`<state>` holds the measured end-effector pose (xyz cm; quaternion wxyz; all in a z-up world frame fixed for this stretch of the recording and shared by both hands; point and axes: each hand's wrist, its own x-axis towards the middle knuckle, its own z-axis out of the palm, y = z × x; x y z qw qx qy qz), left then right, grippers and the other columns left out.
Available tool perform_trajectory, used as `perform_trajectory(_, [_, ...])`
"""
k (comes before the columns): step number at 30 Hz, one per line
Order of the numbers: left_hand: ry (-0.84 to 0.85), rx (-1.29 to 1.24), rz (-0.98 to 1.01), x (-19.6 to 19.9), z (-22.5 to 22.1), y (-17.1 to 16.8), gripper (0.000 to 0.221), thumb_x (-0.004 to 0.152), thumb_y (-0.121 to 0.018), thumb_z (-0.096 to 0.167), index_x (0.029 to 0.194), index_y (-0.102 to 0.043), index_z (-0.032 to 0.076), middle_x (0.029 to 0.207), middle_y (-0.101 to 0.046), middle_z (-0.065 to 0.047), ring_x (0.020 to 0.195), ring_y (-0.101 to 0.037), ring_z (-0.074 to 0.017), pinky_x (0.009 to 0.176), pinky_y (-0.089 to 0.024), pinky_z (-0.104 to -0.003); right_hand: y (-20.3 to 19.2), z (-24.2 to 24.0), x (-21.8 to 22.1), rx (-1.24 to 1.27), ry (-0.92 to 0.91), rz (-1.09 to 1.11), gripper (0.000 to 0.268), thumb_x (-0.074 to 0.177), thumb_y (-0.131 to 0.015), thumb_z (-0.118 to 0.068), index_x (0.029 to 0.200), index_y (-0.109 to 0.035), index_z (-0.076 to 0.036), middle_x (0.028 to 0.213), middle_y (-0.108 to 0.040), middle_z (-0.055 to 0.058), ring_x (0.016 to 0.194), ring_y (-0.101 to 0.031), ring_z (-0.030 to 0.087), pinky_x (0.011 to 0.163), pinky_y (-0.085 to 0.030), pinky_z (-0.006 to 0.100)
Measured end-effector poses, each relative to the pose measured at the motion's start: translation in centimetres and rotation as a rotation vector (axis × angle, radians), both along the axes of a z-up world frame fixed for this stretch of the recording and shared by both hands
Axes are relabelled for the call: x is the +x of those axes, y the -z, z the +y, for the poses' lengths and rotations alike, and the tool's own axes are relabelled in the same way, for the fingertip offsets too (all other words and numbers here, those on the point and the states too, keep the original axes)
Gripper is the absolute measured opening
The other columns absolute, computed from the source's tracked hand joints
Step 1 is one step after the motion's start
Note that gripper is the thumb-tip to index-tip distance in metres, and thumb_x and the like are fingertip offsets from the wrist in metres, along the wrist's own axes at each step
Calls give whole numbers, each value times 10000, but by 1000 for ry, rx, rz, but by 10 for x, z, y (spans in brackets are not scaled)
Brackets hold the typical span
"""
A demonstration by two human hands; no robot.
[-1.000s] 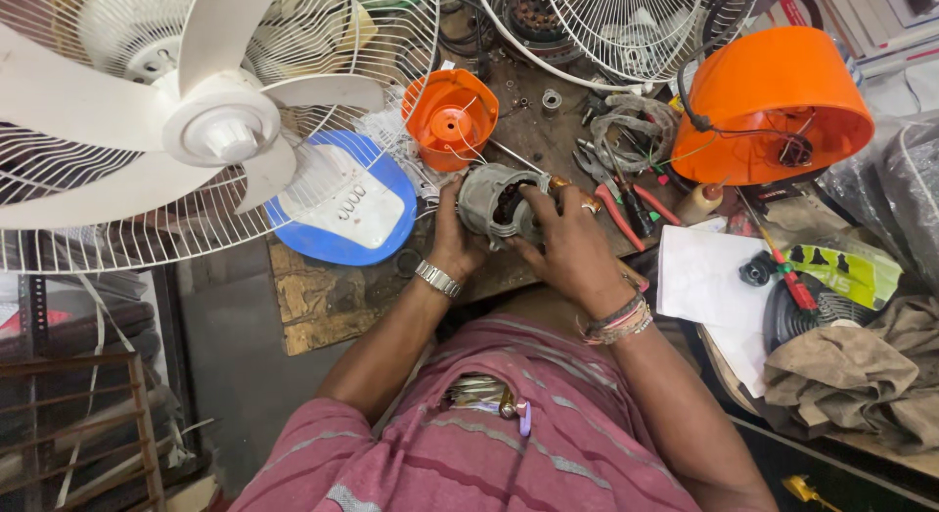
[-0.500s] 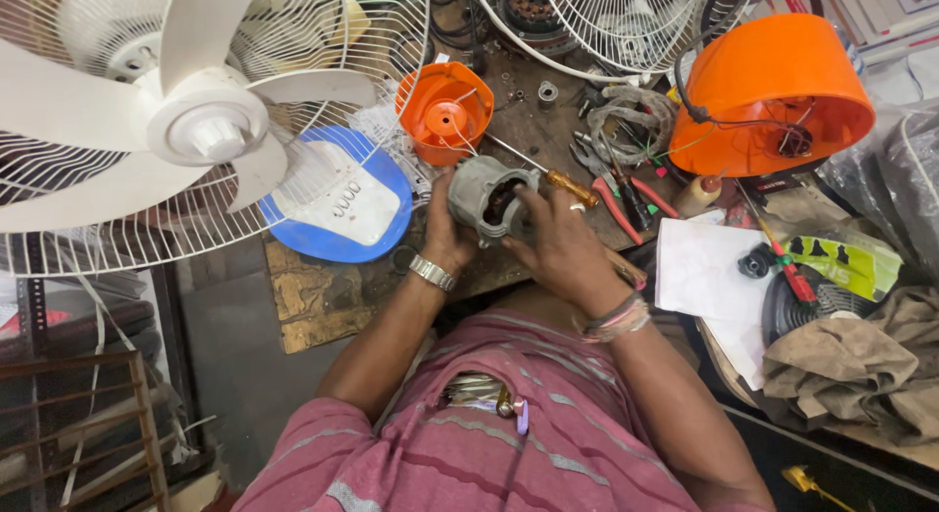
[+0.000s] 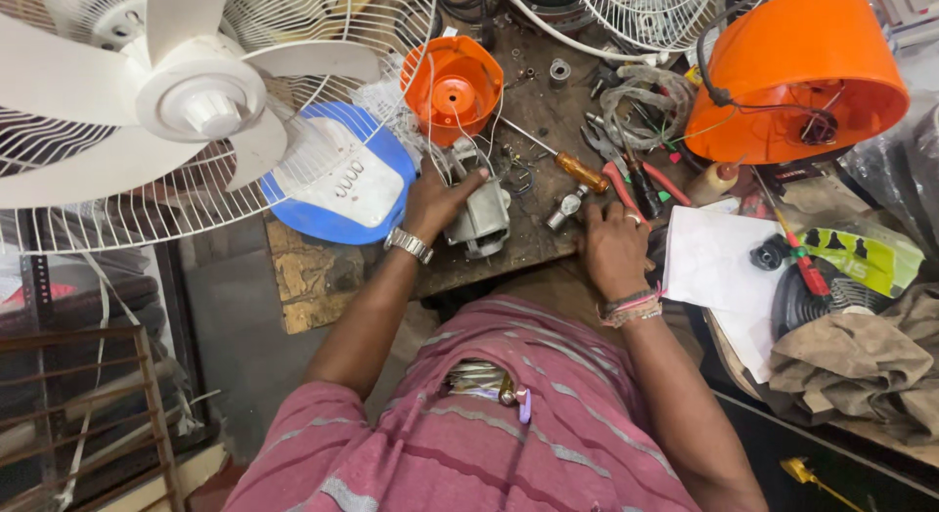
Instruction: The person disassembles a small electric motor, removes the rotor, applies lubricant, and reassembles the housing. They use a hammer to tap components into place and a screwdriver to adjust internal parts. The motor is handled throughout, with tools used for precise manipulation.
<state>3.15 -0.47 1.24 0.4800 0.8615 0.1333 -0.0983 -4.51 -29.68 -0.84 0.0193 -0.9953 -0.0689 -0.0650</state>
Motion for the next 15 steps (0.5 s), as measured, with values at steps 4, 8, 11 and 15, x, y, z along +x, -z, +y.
perform_trajectory(4, [257, 230, -176, 2, 13, 0, 1159, 774, -782, 684, 1557, -326, -40, 1463, -491, -349, 1356, -507, -462, 1139, -430, -487, 9, -7, 10, -109, -2, 35, 244, 924, -714, -234, 1114, -662, -89, 1048, -680, 119, 1009, -681, 324, 856, -522, 572])
perform_trajectory(8, [663, 216, -230, -10, 50, 4, 1389, 636, -906, 608, 1543, -132, -104, 1574, -217, -379, 1484, -253, -464, 1217, -248, -477, 1, -6, 17, 161, 14, 200, 383, 873, -695, -245, 1172, -621, -16, 1027, -691, 236, 867, -701, 408, 745, -557, 522])
perform_trajectory(11, [812, 281, -358, -9, 66, 13, 1422, 613, -931, 528, 1578, -79, -78, 1644, -114, -357, 1548, -143, -449, 1260, -166, -486, -25, -2, 23, 213, -8, 318, 366, 920, -676, -239, 1228, -616, -50, 959, -711, 237, 891, -699, 418, 770, -538, 536])
perform_trajectory(15, [760, 249, -366, -3, 65, 22, 1395, 570, -963, 435, 1627, -135, 56, 1676, -118, -317, 1572, -129, -431, 1278, -169, -490, -81, 7, 39, 324, -166, 218, 465, 843, -705, -192, 1293, -631, -102, 972, -699, 225, 908, -680, 423, 743, -527, 534])
